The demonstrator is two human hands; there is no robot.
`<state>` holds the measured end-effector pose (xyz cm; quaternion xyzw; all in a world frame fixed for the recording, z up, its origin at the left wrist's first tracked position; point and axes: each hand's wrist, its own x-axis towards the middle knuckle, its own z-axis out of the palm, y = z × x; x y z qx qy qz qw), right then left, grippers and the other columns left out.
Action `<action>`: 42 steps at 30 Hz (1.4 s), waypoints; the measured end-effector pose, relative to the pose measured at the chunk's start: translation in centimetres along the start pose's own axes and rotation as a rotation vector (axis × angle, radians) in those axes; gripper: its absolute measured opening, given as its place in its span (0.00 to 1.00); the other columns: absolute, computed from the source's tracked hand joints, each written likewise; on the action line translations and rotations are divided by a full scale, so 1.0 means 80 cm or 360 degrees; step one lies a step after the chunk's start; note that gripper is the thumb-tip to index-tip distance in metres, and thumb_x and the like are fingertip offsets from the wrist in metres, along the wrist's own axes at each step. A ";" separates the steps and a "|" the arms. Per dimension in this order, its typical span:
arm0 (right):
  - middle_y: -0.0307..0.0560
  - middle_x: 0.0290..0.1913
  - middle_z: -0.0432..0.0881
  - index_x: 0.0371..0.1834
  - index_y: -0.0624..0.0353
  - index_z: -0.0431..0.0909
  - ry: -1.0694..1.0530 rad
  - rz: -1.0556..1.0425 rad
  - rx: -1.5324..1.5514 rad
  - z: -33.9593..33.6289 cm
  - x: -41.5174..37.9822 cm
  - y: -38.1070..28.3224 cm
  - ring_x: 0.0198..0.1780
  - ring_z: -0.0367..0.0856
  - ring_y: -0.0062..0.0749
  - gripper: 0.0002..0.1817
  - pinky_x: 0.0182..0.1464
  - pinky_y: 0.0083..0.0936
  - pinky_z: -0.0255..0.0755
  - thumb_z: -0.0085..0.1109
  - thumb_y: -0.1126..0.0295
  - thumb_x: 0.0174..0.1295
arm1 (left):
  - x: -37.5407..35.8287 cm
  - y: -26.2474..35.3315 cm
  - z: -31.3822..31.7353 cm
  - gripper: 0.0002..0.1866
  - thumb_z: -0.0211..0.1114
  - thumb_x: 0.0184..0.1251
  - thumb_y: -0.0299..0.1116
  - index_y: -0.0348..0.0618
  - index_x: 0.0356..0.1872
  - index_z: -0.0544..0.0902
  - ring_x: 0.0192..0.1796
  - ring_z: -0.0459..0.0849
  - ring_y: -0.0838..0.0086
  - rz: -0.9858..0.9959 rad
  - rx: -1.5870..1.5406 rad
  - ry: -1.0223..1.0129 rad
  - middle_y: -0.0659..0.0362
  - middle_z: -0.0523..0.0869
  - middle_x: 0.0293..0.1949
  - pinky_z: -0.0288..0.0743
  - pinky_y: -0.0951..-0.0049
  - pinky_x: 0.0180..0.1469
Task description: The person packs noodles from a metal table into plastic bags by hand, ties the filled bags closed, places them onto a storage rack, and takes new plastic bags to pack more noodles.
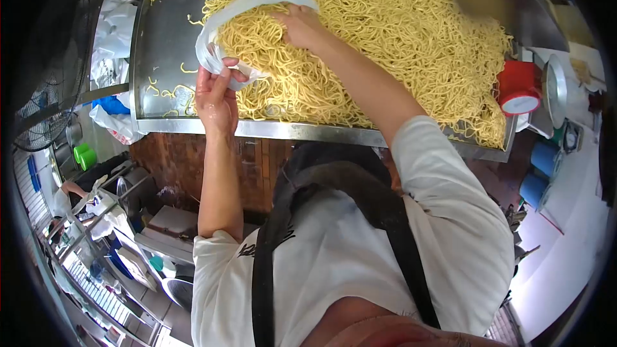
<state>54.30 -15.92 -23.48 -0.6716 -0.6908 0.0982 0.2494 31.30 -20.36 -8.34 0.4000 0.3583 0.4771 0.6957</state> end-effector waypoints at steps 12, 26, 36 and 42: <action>0.52 0.54 0.81 0.52 0.57 0.81 -0.0456 -0.0445 -0.0275 -0.123 -0.138 -0.037 0.55 0.79 0.53 0.19 0.54 0.43 0.73 0.48 0.80 0.59 | -0.019 -0.017 -0.040 0.29 0.60 0.69 0.23 0.38 0.70 0.64 0.40 0.84 0.73 -0.0088 0.0007 0.0067 0.57 0.86 0.47 0.77 0.68 0.52; 0.56 0.44 0.84 0.42 0.62 0.82 -0.0244 0.0204 -0.0043 0.000 0.029 0.035 0.44 0.82 0.51 0.12 0.48 0.43 0.75 0.48 0.74 0.63 | -0.035 -0.017 -0.039 0.24 0.60 0.69 0.21 0.39 0.66 0.70 0.38 0.84 0.75 -0.0083 0.0029 0.0127 0.58 0.86 0.44 0.79 0.70 0.49; 0.50 0.38 0.86 0.46 0.57 0.82 -0.0426 0.0616 0.0074 -0.190 -0.020 0.021 0.38 0.83 0.45 0.12 0.45 0.39 0.76 0.53 0.63 0.71 | -0.029 -0.020 -0.044 0.24 0.62 0.69 0.23 0.39 0.66 0.70 0.37 0.83 0.76 -0.0065 0.0027 0.0158 0.59 0.87 0.43 0.78 0.71 0.49; 0.39 0.30 0.78 0.49 0.61 0.78 -0.0442 0.0757 0.0719 -0.283 -0.051 0.032 0.30 0.75 0.23 0.12 0.36 0.24 0.73 0.54 0.63 0.73 | -0.026 -0.023 -0.047 0.23 0.62 0.69 0.23 0.39 0.64 0.70 0.37 0.83 0.76 -0.0036 0.0057 0.0110 0.59 0.87 0.43 0.77 0.71 0.50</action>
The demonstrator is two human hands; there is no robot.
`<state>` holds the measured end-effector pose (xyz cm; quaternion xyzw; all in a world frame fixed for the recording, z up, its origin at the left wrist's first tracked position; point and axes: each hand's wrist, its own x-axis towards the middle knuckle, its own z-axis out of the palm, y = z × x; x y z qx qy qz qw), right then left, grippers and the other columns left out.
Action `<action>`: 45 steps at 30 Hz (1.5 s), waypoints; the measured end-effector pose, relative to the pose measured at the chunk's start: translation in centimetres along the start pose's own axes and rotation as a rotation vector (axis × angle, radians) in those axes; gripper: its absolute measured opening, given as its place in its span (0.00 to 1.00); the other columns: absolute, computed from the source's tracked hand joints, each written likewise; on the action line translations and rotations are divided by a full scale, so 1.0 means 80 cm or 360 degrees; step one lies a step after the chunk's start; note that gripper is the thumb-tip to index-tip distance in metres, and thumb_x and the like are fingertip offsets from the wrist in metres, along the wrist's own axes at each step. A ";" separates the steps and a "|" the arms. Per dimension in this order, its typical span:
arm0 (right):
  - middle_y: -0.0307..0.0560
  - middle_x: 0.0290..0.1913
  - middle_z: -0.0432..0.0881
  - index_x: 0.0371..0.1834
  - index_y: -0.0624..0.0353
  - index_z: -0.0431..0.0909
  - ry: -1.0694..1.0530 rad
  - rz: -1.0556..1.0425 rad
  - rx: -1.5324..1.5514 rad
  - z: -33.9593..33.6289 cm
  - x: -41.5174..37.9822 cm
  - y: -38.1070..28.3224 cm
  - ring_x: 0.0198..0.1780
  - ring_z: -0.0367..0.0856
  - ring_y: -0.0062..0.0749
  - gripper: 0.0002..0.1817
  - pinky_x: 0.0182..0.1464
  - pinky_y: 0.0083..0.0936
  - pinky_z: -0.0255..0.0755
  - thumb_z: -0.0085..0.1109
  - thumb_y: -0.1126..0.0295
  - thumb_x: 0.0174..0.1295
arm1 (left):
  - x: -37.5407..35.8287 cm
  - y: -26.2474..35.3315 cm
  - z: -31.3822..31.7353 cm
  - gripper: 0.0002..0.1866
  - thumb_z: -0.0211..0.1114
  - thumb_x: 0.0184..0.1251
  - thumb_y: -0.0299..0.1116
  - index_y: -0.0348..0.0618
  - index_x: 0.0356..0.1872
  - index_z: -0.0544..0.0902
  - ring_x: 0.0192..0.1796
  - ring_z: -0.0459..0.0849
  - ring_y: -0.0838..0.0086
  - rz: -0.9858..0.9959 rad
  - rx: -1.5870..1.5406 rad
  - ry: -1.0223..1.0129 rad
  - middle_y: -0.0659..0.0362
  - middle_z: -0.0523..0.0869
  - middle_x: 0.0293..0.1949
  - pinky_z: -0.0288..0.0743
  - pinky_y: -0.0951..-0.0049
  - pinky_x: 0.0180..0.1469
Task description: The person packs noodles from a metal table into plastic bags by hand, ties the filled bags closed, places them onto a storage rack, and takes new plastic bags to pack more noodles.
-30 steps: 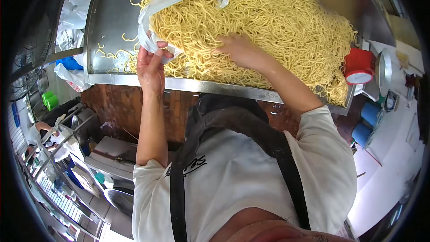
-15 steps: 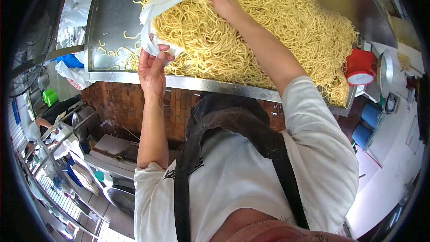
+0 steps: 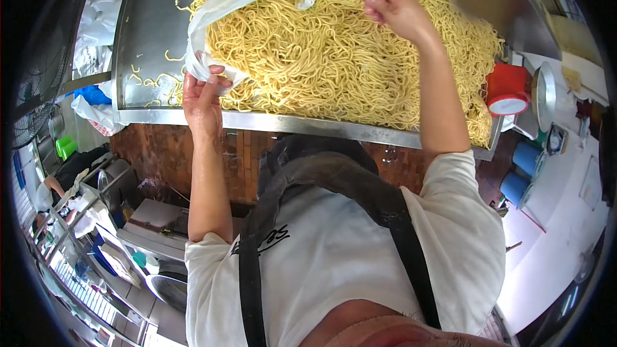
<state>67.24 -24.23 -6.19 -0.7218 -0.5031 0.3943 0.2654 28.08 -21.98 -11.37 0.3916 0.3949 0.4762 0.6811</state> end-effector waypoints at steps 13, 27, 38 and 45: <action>0.44 0.41 0.86 0.53 0.61 0.79 0.1385 -0.0174 0.0118 -0.348 -0.059 0.105 0.39 0.84 0.28 0.17 0.44 0.31 0.79 0.59 0.60 0.69 | -0.009 0.001 -0.003 0.16 0.59 0.72 0.24 0.36 0.59 0.73 0.36 0.81 0.77 -0.0059 0.0185 0.0128 0.58 0.86 0.40 0.75 0.73 0.48; 0.49 0.41 0.82 0.46 0.59 0.84 -0.0070 -0.0935 -0.0785 0.206 -0.046 0.019 0.49 0.78 0.42 0.12 0.53 0.39 0.72 0.60 0.72 0.59 | -0.016 -0.006 -0.009 0.13 0.53 0.78 0.33 0.34 0.50 0.79 0.32 0.77 0.76 -0.0213 0.0212 0.0312 0.61 0.80 0.28 0.76 0.71 0.44; 0.50 0.36 0.82 0.41 0.58 0.83 0.0211 -0.0915 -0.0285 0.246 -0.013 0.018 0.40 0.80 0.43 0.08 0.45 0.40 0.76 0.55 0.74 0.64 | -0.031 -0.011 -0.019 0.13 0.54 0.78 0.33 0.33 0.51 0.77 0.32 0.77 0.77 -0.0206 0.0239 0.0289 0.61 0.79 0.29 0.76 0.73 0.44; 0.39 0.44 0.85 0.44 0.58 0.82 0.0710 -0.0387 0.0550 -0.006 -0.062 0.050 0.39 0.82 0.22 0.08 0.36 0.19 0.79 0.52 0.76 0.70 | -0.025 -0.010 -0.011 0.13 0.54 0.78 0.34 0.33 0.50 0.78 0.32 0.77 0.77 -0.0212 0.0255 0.0287 0.61 0.80 0.29 0.76 0.72 0.44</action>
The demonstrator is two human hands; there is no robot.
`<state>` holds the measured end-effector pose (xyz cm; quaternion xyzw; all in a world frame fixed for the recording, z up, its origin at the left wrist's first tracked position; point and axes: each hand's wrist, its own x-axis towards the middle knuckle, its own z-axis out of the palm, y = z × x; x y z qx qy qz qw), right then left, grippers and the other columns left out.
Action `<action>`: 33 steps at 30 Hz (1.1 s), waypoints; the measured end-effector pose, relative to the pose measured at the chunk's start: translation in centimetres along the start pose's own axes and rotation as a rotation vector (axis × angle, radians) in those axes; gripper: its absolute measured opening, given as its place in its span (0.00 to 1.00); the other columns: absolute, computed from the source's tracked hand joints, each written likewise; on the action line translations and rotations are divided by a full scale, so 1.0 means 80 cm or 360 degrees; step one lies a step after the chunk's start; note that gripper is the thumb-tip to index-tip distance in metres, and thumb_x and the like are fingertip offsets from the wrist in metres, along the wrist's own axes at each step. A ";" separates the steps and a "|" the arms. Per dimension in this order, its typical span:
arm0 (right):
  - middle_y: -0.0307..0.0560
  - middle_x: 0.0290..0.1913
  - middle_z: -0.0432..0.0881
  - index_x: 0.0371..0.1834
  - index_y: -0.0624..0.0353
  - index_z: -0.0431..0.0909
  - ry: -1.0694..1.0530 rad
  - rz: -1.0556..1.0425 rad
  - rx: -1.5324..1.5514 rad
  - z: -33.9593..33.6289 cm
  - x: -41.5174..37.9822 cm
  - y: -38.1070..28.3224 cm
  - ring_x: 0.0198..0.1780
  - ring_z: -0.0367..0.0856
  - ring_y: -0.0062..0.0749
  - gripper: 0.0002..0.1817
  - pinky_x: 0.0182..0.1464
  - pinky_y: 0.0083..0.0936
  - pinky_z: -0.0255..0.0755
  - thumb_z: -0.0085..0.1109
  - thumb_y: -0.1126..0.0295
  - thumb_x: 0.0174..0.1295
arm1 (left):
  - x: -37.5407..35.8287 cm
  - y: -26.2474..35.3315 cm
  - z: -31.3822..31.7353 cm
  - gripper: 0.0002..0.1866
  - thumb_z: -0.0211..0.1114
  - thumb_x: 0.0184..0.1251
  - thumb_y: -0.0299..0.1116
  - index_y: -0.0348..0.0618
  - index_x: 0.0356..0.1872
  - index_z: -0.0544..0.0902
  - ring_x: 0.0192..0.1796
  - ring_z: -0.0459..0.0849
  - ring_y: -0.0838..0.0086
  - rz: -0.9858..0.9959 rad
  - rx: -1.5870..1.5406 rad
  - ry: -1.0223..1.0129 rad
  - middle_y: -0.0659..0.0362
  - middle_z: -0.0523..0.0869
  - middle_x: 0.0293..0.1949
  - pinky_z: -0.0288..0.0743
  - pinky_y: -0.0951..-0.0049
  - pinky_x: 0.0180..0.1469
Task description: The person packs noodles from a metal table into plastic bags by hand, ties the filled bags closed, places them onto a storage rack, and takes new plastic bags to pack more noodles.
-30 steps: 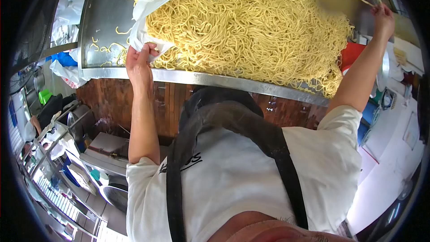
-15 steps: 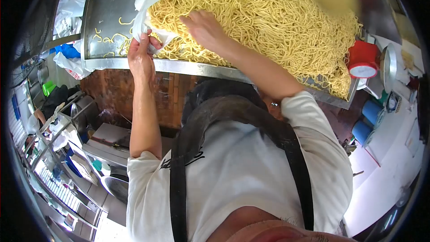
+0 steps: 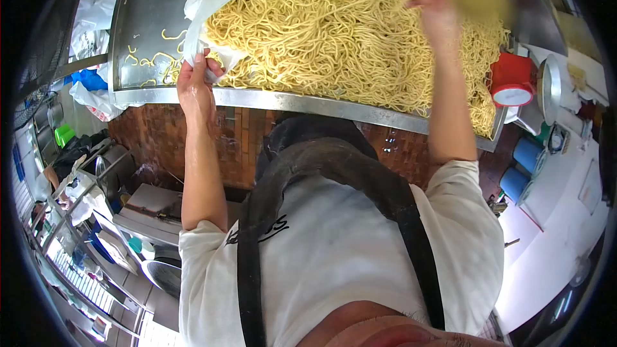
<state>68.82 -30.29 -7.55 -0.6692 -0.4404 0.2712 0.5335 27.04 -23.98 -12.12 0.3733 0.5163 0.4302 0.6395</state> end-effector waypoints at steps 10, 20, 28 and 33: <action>0.55 0.40 0.86 0.50 0.69 0.79 0.0937 -0.0293 -0.0165 -0.343 0.122 0.053 0.39 0.87 0.35 0.14 0.43 0.26 0.83 0.62 0.71 0.65 | 0.001 -0.006 0.003 0.14 0.55 0.78 0.34 0.33 0.52 0.78 0.33 0.77 0.78 -0.0020 -0.0017 -0.0077 0.61 0.79 0.29 0.77 0.71 0.46; 0.60 0.76 0.57 0.75 0.43 0.62 -0.0845 -0.0241 -0.1656 0.100 -0.109 0.044 0.76 0.54 0.61 0.46 0.73 0.53 0.56 0.74 0.65 0.50 | 0.006 0.035 0.046 0.25 0.59 0.74 0.29 0.34 0.69 0.67 0.37 0.77 0.77 0.0162 -0.0187 -0.0407 0.62 0.80 0.36 0.73 0.72 0.49; 0.54 0.70 0.68 0.65 0.45 0.74 -0.0795 -0.0154 -0.1279 0.188 -0.089 0.127 0.66 0.69 0.59 0.33 0.63 0.46 0.70 0.57 0.81 0.52 | 0.004 0.038 0.053 0.26 0.63 0.72 0.31 0.36 0.69 0.69 0.39 0.79 0.78 0.0124 0.0073 -0.0531 0.61 0.83 0.41 0.73 0.75 0.48; 0.50 0.57 0.79 0.59 0.48 0.79 -0.0647 -0.0333 -0.0777 0.200 -0.041 0.163 0.58 0.78 0.46 0.27 0.58 0.38 0.74 0.54 0.83 0.55 | -0.036 0.041 0.067 0.30 0.64 0.71 0.29 0.35 0.71 0.66 0.44 0.79 0.77 0.0086 0.0215 -0.0674 0.63 0.82 0.43 0.74 0.73 0.50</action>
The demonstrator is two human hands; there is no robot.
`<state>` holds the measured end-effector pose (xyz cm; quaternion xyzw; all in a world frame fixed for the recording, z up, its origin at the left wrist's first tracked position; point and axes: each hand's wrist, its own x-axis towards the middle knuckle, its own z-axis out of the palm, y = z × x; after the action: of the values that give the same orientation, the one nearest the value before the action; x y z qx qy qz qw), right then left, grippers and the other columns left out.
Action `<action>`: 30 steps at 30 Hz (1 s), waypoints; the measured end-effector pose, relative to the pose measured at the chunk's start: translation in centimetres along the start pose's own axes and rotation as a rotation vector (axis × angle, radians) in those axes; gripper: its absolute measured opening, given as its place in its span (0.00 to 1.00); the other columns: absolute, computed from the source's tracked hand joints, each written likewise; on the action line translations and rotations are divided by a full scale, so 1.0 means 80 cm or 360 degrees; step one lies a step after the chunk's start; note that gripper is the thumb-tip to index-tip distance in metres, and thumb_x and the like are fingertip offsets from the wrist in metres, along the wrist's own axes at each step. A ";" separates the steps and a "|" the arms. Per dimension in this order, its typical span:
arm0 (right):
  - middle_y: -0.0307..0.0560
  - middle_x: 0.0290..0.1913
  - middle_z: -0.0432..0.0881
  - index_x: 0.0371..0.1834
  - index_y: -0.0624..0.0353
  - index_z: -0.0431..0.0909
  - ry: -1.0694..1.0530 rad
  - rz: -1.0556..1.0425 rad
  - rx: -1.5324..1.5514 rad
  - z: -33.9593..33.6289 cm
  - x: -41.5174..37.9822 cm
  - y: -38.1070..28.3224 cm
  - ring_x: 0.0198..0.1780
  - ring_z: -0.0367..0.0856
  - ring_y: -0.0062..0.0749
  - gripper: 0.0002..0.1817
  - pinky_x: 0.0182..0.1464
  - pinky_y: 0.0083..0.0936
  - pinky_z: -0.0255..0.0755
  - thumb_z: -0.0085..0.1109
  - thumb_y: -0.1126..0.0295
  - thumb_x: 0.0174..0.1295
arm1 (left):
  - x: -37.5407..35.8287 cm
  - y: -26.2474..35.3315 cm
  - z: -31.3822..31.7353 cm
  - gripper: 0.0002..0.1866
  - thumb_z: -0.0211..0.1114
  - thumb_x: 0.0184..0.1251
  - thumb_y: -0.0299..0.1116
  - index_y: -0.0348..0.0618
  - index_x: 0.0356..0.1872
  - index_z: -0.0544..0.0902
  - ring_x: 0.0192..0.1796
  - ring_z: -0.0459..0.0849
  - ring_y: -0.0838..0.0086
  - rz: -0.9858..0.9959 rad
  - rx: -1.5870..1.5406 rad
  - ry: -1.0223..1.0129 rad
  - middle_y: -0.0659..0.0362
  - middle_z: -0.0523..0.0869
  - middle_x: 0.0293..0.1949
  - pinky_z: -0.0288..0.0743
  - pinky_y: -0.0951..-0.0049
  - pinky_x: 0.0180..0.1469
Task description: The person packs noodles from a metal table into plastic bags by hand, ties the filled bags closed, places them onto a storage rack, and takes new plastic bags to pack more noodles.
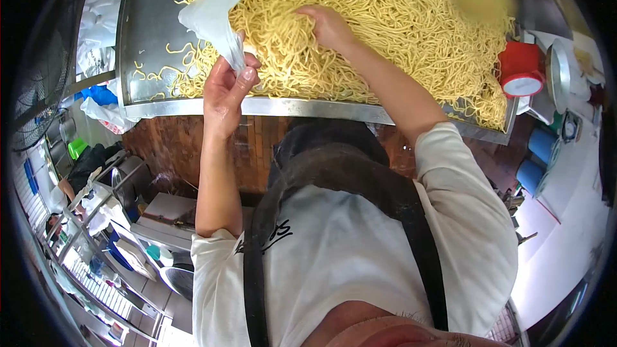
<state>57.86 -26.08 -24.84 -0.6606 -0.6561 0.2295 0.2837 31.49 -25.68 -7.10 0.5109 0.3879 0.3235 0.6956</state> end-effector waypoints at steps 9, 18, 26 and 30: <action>0.47 0.54 0.80 0.58 0.47 0.78 -0.0302 0.0112 -0.0114 -0.015 0.009 -0.029 0.56 0.79 0.46 0.27 0.58 0.37 0.74 0.52 0.83 0.56 | 0.034 0.023 -0.024 0.31 0.56 0.73 0.27 0.39 0.74 0.57 0.46 0.81 0.68 0.0108 -0.0392 0.0241 0.56 0.81 0.47 0.76 0.58 0.59; 0.46 0.52 0.79 0.56 0.48 0.78 -0.0203 0.0146 -0.0197 0.011 0.004 0.008 0.52 0.80 0.45 0.24 0.52 0.38 0.76 0.55 0.81 0.55 | 0.112 0.069 0.000 0.31 0.59 0.71 0.25 0.36 0.73 0.60 0.42 0.79 0.73 0.0401 -0.0295 -0.0247 0.58 0.81 0.44 0.76 0.65 0.50; 0.50 0.55 0.79 0.58 0.50 0.78 -0.0337 0.0288 -0.0121 -0.008 -0.001 -0.015 0.56 0.79 0.47 0.24 0.57 0.38 0.75 0.56 0.80 0.55 | 0.099 0.075 0.000 0.35 0.65 0.67 0.29 0.37 0.73 0.62 0.39 0.76 0.77 0.0210 0.0012 -0.0200 0.62 0.79 0.42 0.72 0.74 0.46; 0.54 0.59 0.79 0.64 0.48 0.74 -0.0389 0.0248 0.0214 -0.021 0.040 -0.040 0.58 0.78 0.47 0.29 0.59 0.36 0.73 0.56 0.79 0.56 | 0.038 0.043 0.006 0.36 0.68 0.65 0.31 0.40 0.74 0.64 0.39 0.74 0.80 -0.0098 0.0315 -0.0157 0.65 0.76 0.38 0.70 0.79 0.44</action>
<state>56.73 -23.10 -21.24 -0.6562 -0.6156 0.3729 0.2268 33.23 -22.43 -4.33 0.5802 0.3988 0.2367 0.6695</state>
